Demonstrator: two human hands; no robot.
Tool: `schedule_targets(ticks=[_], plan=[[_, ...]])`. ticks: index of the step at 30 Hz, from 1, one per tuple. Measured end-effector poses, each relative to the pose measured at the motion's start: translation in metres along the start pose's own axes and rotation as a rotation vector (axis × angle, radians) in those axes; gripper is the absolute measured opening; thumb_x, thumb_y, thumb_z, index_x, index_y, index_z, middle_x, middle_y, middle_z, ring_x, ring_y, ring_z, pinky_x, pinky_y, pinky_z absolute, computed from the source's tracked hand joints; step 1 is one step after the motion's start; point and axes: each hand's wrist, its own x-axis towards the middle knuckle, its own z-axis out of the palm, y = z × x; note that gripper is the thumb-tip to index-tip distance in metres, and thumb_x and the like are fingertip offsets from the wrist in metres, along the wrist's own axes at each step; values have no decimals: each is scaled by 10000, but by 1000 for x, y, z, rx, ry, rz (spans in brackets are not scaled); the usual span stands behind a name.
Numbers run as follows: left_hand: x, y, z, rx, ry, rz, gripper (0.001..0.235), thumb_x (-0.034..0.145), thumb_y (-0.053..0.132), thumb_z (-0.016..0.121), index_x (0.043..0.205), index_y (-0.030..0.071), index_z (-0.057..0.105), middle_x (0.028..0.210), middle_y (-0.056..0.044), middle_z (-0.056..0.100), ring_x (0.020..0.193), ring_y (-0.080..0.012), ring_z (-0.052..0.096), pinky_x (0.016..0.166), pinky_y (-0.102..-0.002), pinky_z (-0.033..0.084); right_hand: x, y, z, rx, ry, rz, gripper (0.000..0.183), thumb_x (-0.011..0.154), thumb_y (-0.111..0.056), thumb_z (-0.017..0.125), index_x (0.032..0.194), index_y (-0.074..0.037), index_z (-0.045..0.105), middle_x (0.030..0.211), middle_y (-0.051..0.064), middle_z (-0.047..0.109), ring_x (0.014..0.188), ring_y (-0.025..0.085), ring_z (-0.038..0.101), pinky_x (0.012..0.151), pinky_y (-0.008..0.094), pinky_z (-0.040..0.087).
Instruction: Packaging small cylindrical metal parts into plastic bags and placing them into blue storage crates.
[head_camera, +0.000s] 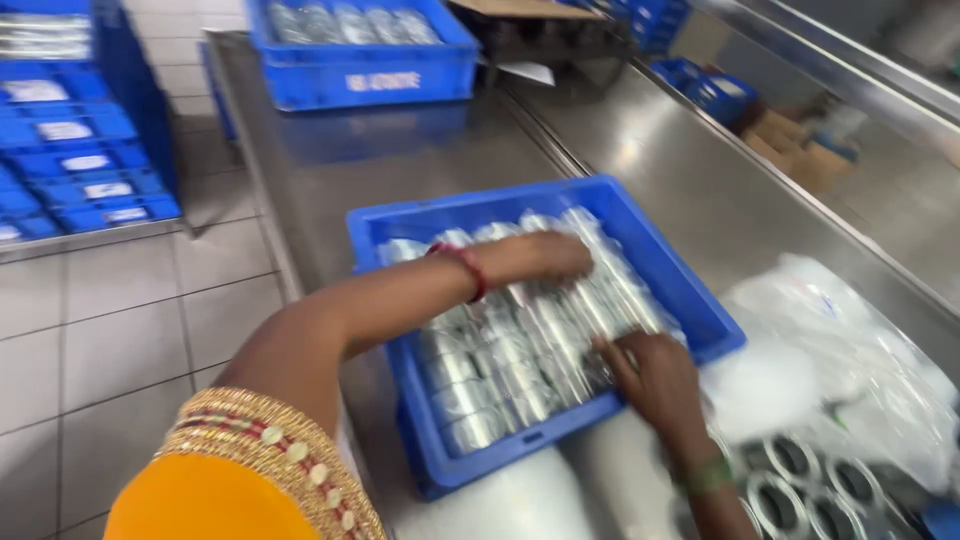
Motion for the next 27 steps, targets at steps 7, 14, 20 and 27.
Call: schedule_targets(ticks=[7, 14, 20, 27], plan=[[-234, 38, -19, -215, 928, -309, 464, 827, 259, 806, 1232, 92, 655, 1410, -190, 552, 1321, -388, 532, 1062, -472, 438, -52, -37, 24, 10, 261, -299, 358, 1006, -350, 453, 941, -155, 746, 1025, 39, 700, 1020, 266, 585, 988, 454, 309], [-268, 24, 49, -1215, 1357, -538, 659, 812, 138, 779, 1418, 128, 521, 1280, -105, 620, 1092, -216, 630, 937, -377, 550, -62, -45, 23, -40, 189, -289, 426, 1097, -318, 388, 934, -178, 757, 1004, 50, 683, 986, 260, 546, 1031, 460, 282], [-280, 28, 23, -1496, 1310, -563, 838, 688, 152, 795, 1415, 149, 377, 1186, -142, 599, 957, -238, 655, 819, -404, 610, -85, -66, 16, -35, 181, -336, 424, 1191, -298, 414, 1001, -106, 742, 1029, 68, 671, 1019, 262, 530, 1081, 451, 276], [-329, 88, 57, -928, 1199, -796, 616, 879, 413, 793, 1368, 74, 633, 1300, -132, 650, 1218, -271, 627, 1061, -393, 477, -85, 19, 20, 167, 197, -363, 397, 1142, -274, 432, 942, -109, 732, 957, 11, 742, 944, 151, 676, 997, 346, 394]])
